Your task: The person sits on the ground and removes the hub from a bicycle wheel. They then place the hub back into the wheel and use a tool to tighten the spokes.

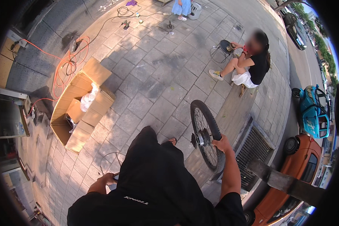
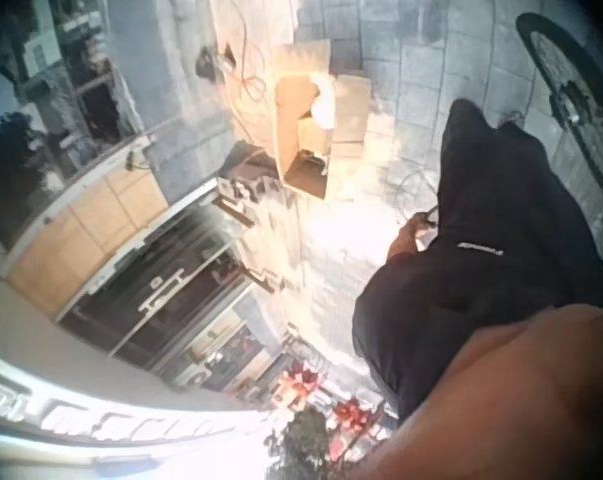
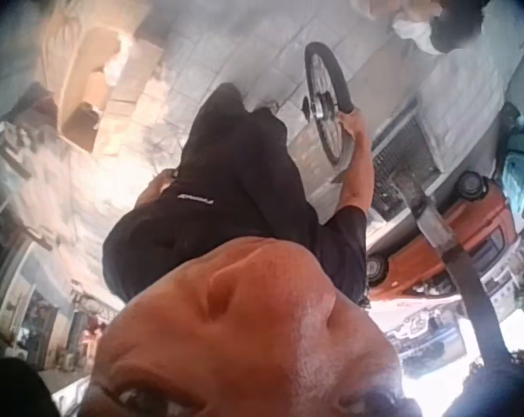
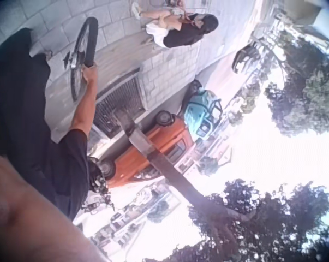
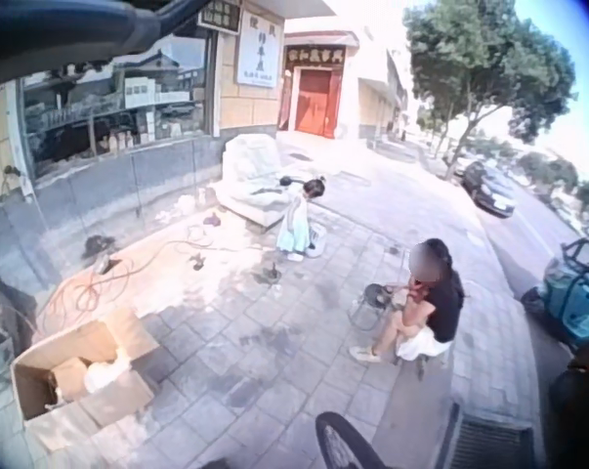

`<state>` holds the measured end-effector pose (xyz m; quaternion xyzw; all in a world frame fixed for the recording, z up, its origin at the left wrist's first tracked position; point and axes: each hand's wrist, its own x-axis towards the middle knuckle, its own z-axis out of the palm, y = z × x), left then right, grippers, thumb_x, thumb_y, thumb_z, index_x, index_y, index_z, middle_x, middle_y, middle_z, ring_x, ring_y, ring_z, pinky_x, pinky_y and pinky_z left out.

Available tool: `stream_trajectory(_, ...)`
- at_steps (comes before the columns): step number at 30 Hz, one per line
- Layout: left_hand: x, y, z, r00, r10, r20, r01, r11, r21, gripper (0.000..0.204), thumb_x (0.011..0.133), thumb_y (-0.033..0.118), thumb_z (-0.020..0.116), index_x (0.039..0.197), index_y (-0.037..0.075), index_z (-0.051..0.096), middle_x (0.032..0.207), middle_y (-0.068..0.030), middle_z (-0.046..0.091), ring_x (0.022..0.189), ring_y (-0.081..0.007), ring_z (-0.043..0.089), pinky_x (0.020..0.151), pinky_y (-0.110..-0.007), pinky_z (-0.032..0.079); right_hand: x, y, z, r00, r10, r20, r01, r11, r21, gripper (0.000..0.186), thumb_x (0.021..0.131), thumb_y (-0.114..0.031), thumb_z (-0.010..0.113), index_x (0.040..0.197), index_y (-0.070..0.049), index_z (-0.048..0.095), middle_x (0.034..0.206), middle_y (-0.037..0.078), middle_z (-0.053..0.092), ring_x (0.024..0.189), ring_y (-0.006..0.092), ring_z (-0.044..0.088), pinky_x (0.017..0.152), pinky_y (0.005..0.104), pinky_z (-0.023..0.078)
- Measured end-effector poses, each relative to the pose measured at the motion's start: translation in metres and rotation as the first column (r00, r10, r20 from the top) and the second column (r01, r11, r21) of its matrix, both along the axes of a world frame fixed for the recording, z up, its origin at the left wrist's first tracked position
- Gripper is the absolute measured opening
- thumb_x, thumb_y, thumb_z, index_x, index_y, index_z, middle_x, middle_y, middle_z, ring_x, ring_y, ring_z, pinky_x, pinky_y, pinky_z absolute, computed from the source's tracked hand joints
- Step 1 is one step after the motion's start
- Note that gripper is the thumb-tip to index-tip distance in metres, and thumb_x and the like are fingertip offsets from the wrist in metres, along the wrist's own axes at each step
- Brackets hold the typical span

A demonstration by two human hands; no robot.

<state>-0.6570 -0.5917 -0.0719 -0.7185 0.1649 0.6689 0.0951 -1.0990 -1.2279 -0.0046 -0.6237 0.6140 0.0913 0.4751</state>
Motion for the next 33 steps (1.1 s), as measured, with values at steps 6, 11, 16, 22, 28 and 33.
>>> stream_trajectory(6, -0.061, -0.067, -0.054, 0.978, 0.108, -0.180, -0.149, 0.961, -0.234, 0.074, 0.084, 0.041, 0.090, 0.152, 0.025, 0.067, 0.137, -0.0154, 0.077, 0.128, -0.0286, 0.072, 0.104, -0.043, 0.056, 0.047, -0.138, -0.013, 0.986, 0.161, 0.051, -0.161, 0.987, -0.005, 0.036, 0.076, -0.018, 0.084, 0.104, 0.001, 0.071, 0.077, 0.008, 0.073, 0.070, 0.0172, 0.070, 0.070, 0.0375, 0.056)
stream_trajectory(11, -0.107, -0.132, -0.131, 0.991, 0.048, -0.126, -0.061, 0.993, -0.101, 0.053, 0.094, 0.036, 0.079, 0.142, 0.013, 0.072, 0.126, -0.0178, 0.079, 0.114, -0.0271, 0.075, 0.095, -0.043, 0.059, 0.098, -0.228, 0.002, 0.941, 0.310, -0.133, -0.316, 0.948, -0.024, 0.051, 0.078, -0.026, 0.088, 0.121, 0.000, 0.076, 0.090, 0.010, 0.077, 0.082, 0.0206, 0.073, 0.079, 0.0384, 0.058)
stream_trajectory(16, -0.105, -0.208, -0.135, 0.976, 0.156, -0.150, -0.162, 0.986, -0.035, 0.051, 0.095, 0.034, 0.078, 0.141, 0.011, 0.072, 0.125, -0.0175, 0.080, 0.113, -0.0265, 0.076, 0.094, -0.043, 0.059, 0.152, -0.302, 0.001, 0.968, 0.249, -0.036, -0.247, 0.967, 0.061, 0.041, 0.078, -0.020, 0.087, 0.111, 0.000, 0.073, 0.083, 0.006, 0.074, 0.076, 0.0154, 0.070, 0.075, 0.0348, 0.057)
stream_trajectory(22, -0.127, -0.288, -0.142, 0.956, 0.277, -0.100, -0.282, 0.958, -0.047, 0.048, 0.097, 0.031, 0.077, 0.139, 0.009, 0.072, 0.123, -0.0172, 0.080, 0.111, -0.0257, 0.076, 0.093, -0.042, 0.059, 0.191, -0.391, -0.072, 0.944, 0.325, 0.052, -0.328, 0.940, 0.091, 0.034, 0.080, -0.016, 0.085, 0.105, 0.002, 0.070, 0.079, 0.006, 0.073, 0.070, 0.0140, 0.068, 0.069, 0.0340, 0.056)
stream_trajectory(28, -0.174, -0.370, -0.202, 0.914, 0.405, -0.018, -0.406, 0.912, -0.058, 0.046, 0.098, 0.029, 0.075, 0.138, 0.007, 0.072, 0.122, -0.0168, 0.080, 0.109, -0.0250, 0.076, 0.093, -0.041, 0.060, 0.259, -0.429, -0.107, 0.928, 0.368, 0.059, -0.373, 0.918, 0.136, 0.038, 0.080, -0.019, 0.082, 0.110, 0.003, 0.072, 0.078, 0.005, 0.072, 0.070, 0.0133, 0.065, 0.067, 0.0332, 0.053)
stream_trajectory(33, -0.162, -0.406, -0.269, 0.892, 0.451, 0.023, -0.449, 0.892, -0.059, 0.044, 0.099, 0.027, 0.074, 0.137, 0.005, 0.072, 0.121, -0.0165, 0.080, 0.108, -0.0243, 0.076, 0.092, -0.041, 0.060, 0.279, -0.436, -0.120, 0.940, 0.323, 0.106, -0.333, 0.938, 0.096, 0.034, 0.081, -0.018, 0.082, 0.106, 0.003, 0.071, 0.078, 0.006, 0.072, 0.070, 0.0133, 0.066, 0.066, 0.0321, 0.053)
